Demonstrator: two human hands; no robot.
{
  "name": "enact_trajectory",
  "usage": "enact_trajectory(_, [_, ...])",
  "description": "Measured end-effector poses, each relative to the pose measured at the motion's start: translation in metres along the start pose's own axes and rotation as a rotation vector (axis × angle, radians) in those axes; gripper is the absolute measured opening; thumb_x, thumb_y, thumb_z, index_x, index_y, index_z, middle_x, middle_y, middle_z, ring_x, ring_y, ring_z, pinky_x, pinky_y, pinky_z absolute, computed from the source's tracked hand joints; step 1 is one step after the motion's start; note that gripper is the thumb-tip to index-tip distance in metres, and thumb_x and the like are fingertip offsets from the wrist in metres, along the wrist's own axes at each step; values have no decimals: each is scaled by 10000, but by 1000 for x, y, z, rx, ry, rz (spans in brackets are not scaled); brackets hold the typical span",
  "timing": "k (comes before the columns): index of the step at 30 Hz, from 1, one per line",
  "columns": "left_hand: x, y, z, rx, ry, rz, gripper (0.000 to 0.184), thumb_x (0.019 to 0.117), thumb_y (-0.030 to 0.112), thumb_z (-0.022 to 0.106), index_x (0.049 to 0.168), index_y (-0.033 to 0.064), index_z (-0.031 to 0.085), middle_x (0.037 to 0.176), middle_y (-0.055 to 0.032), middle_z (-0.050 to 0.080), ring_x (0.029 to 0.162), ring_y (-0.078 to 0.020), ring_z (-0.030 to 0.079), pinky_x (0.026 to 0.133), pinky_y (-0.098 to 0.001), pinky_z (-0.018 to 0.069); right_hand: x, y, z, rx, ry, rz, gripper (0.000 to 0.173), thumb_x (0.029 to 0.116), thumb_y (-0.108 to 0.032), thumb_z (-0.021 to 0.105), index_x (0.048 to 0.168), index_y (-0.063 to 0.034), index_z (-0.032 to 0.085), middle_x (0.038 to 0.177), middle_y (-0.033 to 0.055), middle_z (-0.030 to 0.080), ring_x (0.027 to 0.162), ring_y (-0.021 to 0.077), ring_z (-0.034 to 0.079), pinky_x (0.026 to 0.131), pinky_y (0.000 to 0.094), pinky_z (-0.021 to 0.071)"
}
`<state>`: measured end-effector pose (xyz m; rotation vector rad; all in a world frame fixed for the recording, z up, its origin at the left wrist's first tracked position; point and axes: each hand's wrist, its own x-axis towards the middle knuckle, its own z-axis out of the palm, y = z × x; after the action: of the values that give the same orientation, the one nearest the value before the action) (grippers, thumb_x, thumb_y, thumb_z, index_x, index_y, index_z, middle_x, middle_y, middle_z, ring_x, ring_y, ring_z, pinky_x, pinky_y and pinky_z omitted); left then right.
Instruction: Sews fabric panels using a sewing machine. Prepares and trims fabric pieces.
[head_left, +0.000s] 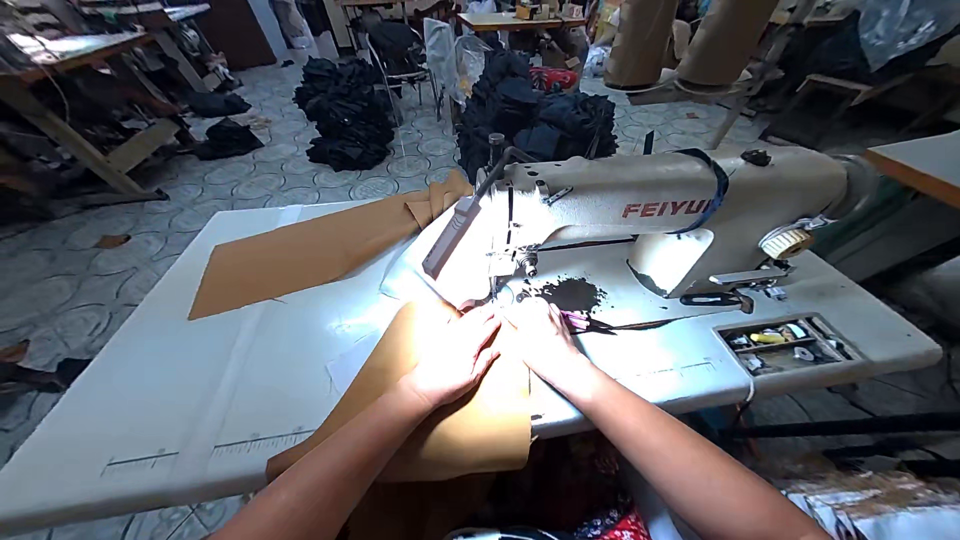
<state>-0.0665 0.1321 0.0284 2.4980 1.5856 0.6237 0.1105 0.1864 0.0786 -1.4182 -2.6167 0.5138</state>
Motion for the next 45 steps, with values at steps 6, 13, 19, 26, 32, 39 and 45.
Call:
enact_trajectory(6, [10, -11, -7, 9, -102, -54, 541, 1086, 393, 331, 1511, 115, 517, 1578, -89, 482, 1484, -276, 412, 1197, -625, 209, 15, -4, -4, -33, -44, 48, 393, 1078, -263, 452, 1336, -46, 654, 1383, 232, 596, 1375, 388, 487, 1149, 547, 334])
enact_trajectory(13, [18, -19, -6, 14, -102, -51, 541, 1085, 399, 336, 1515, 124, 514, 1561, -107, 499, 1483, -289, 411, 1207, -595, 214, 26, -3, 0, -51, -30, 76, 386, 1071, -262, 456, 1325, -48, 653, 1413, 196, 588, 1410, 345, 467, 1150, 528, 336])
enact_trajectory(19, [20, -22, -9, -11, -130, -50, 551, 1086, 414, 321, 1515, 128, 516, 1571, -103, 485, 1493, -287, 391, 1218, -578, 211, 27, 3, 4, -36, 22, 52, 386, 1061, -285, 467, 1300, -72, 683, 1382, 186, 614, 1382, 344, 493, 1142, 541, 335])
enact_trajectory(26, [26, -26, -15, 11, -170, -53, 561, 1082, 434, 328, 1469, 93, 547, 1534, -123, 513, 1469, -303, 410, 1207, -571, 235, 31, 9, 11, 36, 121, 19, 355, 1048, -292, 499, 1195, -82, 744, 1286, 168, 672, 1282, 336, 571, 1065, 544, 404])
enact_trajectory(32, [30, -29, -18, 23, -129, -23, 519, 1074, 427, 386, 1346, 46, 611, 1412, -153, 586, 1374, -321, 493, 1162, -547, 320, 34, 17, 22, 68, 255, -24, 328, 1012, -322, 574, 1107, -69, 760, 1211, 178, 695, 1213, 366, 608, 1022, 575, 438])
enact_trajectory(39, [3, 10, -23, 83, -56, 69, 250, 997, 73, 523, 1118, 39, 740, 1322, -118, 664, 1233, -285, 627, 1020, -502, 504, 34, 20, 24, 20, 209, -28, 349, 1034, -322, 531, 1217, -115, 746, 1279, 162, 669, 1269, 350, 574, 1057, 564, 428])
enact_trajectory(45, [-82, 111, 16, 93, 191, -131, 521, 895, 379, 711, 1194, -48, 721, 1230, -223, 715, 1127, -369, 713, 948, -504, 575, 37, 31, 29, 86, 320, -138, 334, 1027, -207, 543, 1278, -60, 708, 1207, 226, 669, 1180, 395, 613, 1004, 529, 486])
